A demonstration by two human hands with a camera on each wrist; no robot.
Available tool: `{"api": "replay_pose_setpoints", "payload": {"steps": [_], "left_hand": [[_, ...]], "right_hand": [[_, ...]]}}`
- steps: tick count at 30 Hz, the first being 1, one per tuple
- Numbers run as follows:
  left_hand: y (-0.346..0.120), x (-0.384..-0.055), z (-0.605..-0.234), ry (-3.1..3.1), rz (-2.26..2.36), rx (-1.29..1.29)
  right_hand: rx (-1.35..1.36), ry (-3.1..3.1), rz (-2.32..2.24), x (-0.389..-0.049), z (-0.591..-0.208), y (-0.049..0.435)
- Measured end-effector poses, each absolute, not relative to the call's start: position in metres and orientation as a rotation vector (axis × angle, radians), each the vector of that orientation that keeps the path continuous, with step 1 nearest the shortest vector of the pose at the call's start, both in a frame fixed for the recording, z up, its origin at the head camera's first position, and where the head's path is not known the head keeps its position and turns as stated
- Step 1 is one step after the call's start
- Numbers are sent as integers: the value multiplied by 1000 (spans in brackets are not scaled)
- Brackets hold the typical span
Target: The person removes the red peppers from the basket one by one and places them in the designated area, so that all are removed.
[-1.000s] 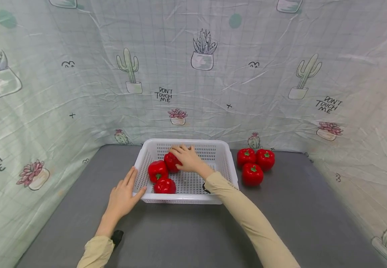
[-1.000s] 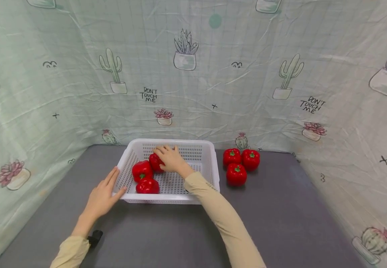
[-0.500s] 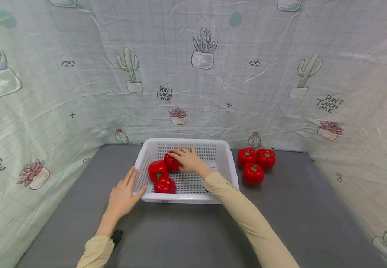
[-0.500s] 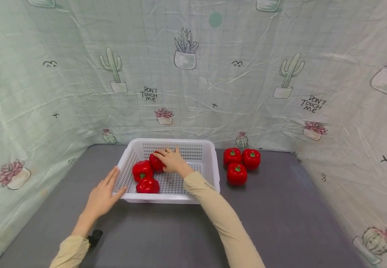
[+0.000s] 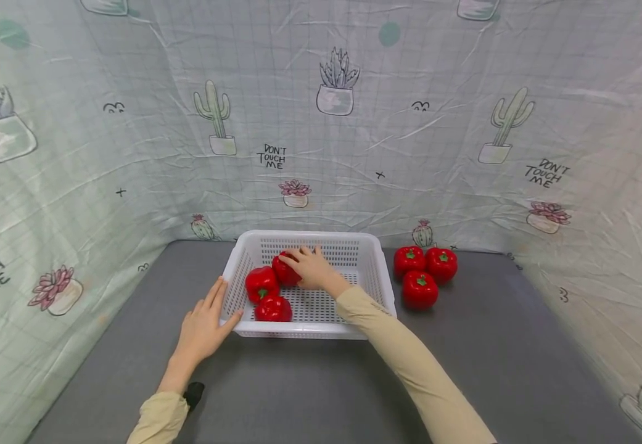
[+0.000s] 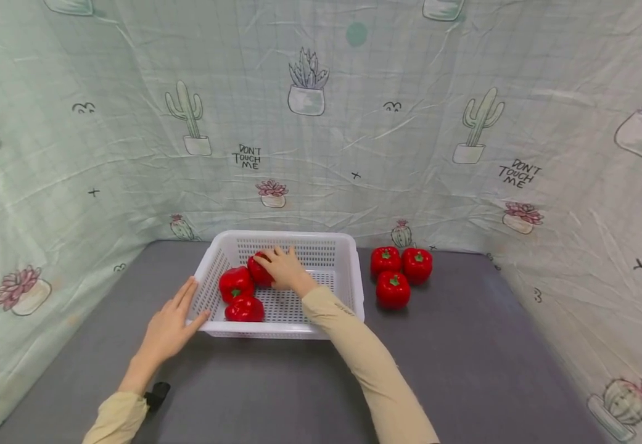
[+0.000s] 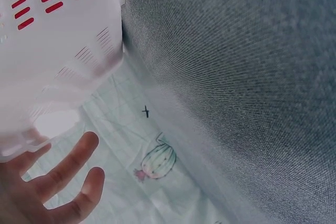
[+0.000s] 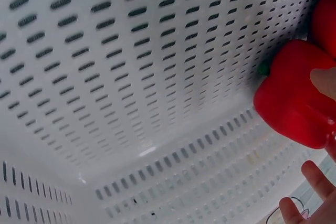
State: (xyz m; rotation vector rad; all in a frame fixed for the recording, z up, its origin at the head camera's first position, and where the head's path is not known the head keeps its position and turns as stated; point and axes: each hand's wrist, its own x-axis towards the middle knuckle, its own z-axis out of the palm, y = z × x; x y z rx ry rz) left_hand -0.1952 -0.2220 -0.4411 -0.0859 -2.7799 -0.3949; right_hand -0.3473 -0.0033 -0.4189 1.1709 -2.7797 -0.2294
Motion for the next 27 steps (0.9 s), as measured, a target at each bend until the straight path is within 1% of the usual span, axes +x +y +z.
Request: {"api": "replay_pose_setpoints", "payload": {"steps": [14, 21, 27], "left_hand": [[-222, -196, -441, -2790, -406, -75], [-223, -196, -441, -2779, -417, -82], [-222, -196, -441, -2779, -419, -86]], "right_hand": [[1123, -2647, -272, -352, -421, -4], [1206, -2658, -366, -351, -424, -4], [1206, -2648, -381, -352, -425, 1]]}}
